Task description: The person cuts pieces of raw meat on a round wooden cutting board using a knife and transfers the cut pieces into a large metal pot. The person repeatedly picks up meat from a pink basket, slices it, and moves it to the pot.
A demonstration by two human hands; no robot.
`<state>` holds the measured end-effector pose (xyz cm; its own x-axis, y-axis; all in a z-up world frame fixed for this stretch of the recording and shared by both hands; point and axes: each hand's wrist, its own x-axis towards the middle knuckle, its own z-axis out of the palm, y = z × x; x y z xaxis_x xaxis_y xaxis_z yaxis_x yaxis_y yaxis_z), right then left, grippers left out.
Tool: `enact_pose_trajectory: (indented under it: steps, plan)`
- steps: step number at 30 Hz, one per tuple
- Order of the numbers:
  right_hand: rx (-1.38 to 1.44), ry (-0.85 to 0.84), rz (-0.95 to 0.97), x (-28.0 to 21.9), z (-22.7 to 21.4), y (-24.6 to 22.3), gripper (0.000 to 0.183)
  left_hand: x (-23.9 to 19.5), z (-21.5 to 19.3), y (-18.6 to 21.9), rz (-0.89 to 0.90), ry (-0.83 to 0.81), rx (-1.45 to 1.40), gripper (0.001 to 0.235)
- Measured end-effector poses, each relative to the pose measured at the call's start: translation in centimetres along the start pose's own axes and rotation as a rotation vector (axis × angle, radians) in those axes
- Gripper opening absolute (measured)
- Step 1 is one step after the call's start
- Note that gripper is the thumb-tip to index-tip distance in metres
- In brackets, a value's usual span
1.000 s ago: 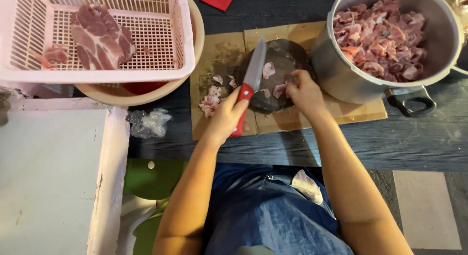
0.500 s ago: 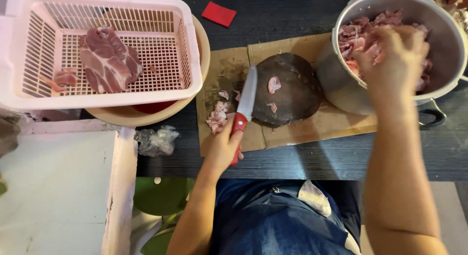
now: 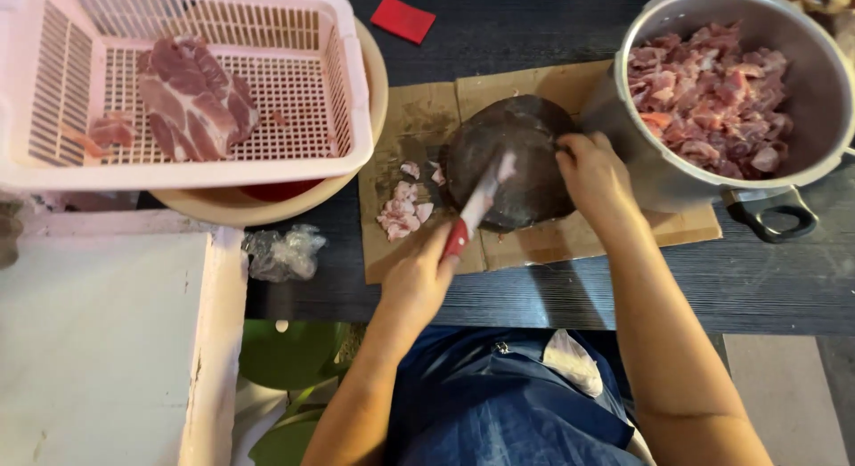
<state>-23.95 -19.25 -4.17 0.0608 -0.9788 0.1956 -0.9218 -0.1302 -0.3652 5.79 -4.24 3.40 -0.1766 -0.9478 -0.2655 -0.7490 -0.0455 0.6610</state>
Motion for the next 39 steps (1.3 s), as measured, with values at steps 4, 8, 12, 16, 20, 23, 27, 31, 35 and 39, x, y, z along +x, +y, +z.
enact_pose_trajectory:
  steps: [4,8,12,16,20,23,27,31,35,39]
  plan:
    - [0.071,-0.133,-0.039,-1.4,1.0,-0.4,0.045,0.3,0.5,-1.6,-0.009,0.068,-0.122,0.053]
    - [0.174,-0.134,0.019,-1.5,1.1,-4.2,0.06,0.4,1.3,-0.9,0.011,0.047,-0.116,0.057]
    - [0.394,-0.119,0.221,-1.6,2.4,-5.2,0.042,0.0,2.4,-0.6,0.014,0.032,-0.083,0.06]
    - [0.419,-0.104,0.19,-1.9,2.7,-5.0,0.026,0.0,2.1,-1.1,0.018,0.05,-0.145,0.059]
    - [0.891,-0.186,0.311,-2.3,-1.1,-6.2,0.04,-0.6,-0.5,-1.4,-0.079,0.169,-0.092,0.057]
    - [1.069,-0.16,0.247,-3.3,-6.6,-8.6,0.044,-1.4,-2.4,-2.0,-0.108,0.24,-0.182,0.057]
    - [0.621,0.053,0.194,-3.8,-14.1,-9.1,0.028,-2.7,-2.1,-0.3,-0.065,0.048,-0.274,0.05]
    - [0.015,0.446,-0.204,-0.9,-13.9,1.5,0.038,-2.0,2.7,0.4,0.103,-0.117,-0.149,0.055]
    - [-0.061,0.153,0.13,-0.2,-11.8,5.2,0.033,-2.8,-0.4,2.1,0.103,-0.021,-0.057,0.038]
    - [-0.144,0.329,-0.084,0.0,-9.9,8.4,0.03,-3.9,-2.7,-1.0,-0.093,0.095,0.031,0.042]
